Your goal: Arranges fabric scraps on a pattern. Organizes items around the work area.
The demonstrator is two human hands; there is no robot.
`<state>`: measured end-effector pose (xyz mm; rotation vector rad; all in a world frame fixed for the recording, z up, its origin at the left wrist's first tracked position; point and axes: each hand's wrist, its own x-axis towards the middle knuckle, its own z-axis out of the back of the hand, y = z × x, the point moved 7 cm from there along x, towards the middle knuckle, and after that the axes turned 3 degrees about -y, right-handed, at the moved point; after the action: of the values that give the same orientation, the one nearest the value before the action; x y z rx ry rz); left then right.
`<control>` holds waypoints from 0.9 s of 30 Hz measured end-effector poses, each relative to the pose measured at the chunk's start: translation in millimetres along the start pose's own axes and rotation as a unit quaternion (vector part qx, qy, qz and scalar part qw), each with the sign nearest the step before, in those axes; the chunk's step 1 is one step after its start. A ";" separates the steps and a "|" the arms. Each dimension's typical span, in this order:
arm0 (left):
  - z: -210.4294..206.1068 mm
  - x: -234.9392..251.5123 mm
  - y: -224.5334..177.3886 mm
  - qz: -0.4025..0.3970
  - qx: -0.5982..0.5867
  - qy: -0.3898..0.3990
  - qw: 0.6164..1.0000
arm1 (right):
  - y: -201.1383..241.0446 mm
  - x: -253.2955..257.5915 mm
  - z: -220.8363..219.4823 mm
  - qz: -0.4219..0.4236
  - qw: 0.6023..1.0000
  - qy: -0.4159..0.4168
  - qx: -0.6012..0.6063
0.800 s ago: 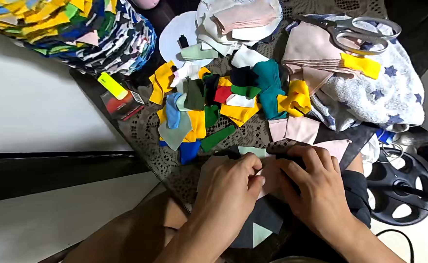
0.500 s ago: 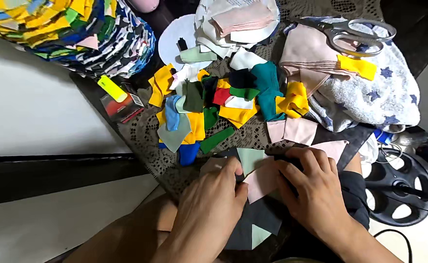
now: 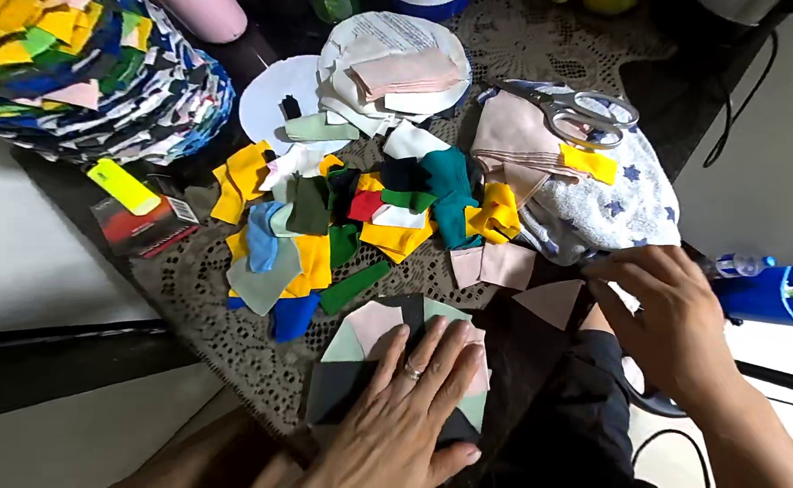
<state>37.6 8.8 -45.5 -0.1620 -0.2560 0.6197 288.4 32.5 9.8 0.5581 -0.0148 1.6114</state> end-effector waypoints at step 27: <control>47.2 50.6 48.2 0.289 -0.224 -0.123 0.923 | 29.3 31.5 21.9 0.054 0.993 0.100 0.042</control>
<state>37.2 80.9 -1.7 -0.6183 -0.6058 1.1673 267.9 50.6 49.6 0.4644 0.1765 1.7734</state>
